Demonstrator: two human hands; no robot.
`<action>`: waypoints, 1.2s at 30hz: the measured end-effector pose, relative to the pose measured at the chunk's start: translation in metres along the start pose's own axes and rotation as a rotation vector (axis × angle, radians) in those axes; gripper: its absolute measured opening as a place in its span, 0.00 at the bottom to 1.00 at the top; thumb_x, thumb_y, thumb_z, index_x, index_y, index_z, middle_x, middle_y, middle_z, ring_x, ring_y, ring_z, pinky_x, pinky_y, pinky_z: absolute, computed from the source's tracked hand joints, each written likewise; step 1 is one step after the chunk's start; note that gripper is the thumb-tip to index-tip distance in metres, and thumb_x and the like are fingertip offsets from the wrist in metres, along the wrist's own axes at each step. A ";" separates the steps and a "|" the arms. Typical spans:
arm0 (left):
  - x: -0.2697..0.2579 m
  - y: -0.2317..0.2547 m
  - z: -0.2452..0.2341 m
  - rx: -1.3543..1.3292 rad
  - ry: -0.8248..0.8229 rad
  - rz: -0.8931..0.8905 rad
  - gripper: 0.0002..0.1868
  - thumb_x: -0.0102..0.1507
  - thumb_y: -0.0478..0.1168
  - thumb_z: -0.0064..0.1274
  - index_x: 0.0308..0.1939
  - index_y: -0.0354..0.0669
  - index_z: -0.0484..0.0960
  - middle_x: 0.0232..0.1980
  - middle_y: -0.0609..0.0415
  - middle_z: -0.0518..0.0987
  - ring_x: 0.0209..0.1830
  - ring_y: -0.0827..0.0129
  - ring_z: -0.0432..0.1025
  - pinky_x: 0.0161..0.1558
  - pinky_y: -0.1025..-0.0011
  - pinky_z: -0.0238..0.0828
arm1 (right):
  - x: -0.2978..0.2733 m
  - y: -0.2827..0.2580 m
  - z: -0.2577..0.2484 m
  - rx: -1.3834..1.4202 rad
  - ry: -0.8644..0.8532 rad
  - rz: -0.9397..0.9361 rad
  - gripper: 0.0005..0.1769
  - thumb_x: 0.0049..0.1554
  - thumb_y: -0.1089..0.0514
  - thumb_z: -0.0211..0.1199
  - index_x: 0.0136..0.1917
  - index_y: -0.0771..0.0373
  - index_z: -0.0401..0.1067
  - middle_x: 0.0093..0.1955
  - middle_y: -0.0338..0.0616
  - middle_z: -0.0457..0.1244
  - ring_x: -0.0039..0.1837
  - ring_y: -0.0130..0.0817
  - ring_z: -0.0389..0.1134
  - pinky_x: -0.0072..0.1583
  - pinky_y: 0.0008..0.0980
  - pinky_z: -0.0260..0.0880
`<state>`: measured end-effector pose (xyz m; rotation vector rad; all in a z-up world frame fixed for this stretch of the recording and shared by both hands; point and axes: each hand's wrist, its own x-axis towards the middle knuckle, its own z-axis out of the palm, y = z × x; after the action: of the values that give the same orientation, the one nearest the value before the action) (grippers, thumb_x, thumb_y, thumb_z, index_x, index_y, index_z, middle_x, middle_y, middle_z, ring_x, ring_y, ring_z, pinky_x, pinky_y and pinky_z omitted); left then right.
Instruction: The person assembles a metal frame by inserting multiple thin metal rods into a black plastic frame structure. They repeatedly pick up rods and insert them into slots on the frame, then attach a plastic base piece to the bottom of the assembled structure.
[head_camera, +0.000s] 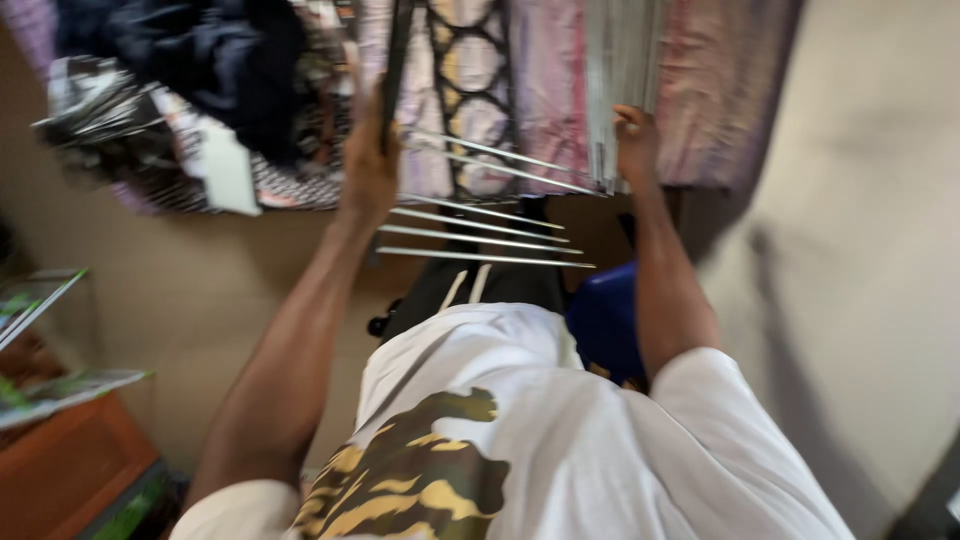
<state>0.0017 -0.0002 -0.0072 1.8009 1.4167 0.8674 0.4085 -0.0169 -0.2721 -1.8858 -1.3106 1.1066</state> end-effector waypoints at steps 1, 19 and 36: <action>-0.001 -0.004 0.004 0.094 0.010 0.055 0.35 0.75 0.25 0.40 0.84 0.43 0.46 0.78 0.35 0.60 0.66 0.57 0.75 0.54 0.65 0.83 | -0.007 -0.022 0.001 0.138 -0.088 0.058 0.17 0.64 0.57 0.58 0.65 0.63 0.69 0.59 0.53 0.67 0.58 0.47 0.67 0.60 0.43 0.67; 0.012 -0.002 -0.020 0.019 -0.158 -0.166 0.32 0.75 0.31 0.41 0.81 0.45 0.49 0.77 0.37 0.68 0.57 0.41 0.74 0.59 0.49 0.76 | -0.114 -0.195 -0.055 -0.033 -0.872 0.159 0.19 0.69 0.51 0.54 0.66 0.60 0.77 0.31 0.38 0.54 0.33 0.28 0.54 0.38 0.32 0.57; -0.007 -0.046 0.006 0.035 0.110 0.010 0.31 0.79 0.33 0.40 0.83 0.52 0.45 0.77 0.35 0.68 0.70 0.44 0.71 0.67 0.54 0.73 | -0.110 -0.188 -0.047 -0.139 -0.739 -0.284 0.15 0.69 0.54 0.59 0.66 0.57 0.75 0.43 0.48 0.69 0.37 0.37 0.69 0.37 0.35 0.67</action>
<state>-0.0192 0.0002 -0.0495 1.8110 1.5015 0.9654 0.3455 -0.0552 -0.0620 -1.3397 -2.0183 1.6632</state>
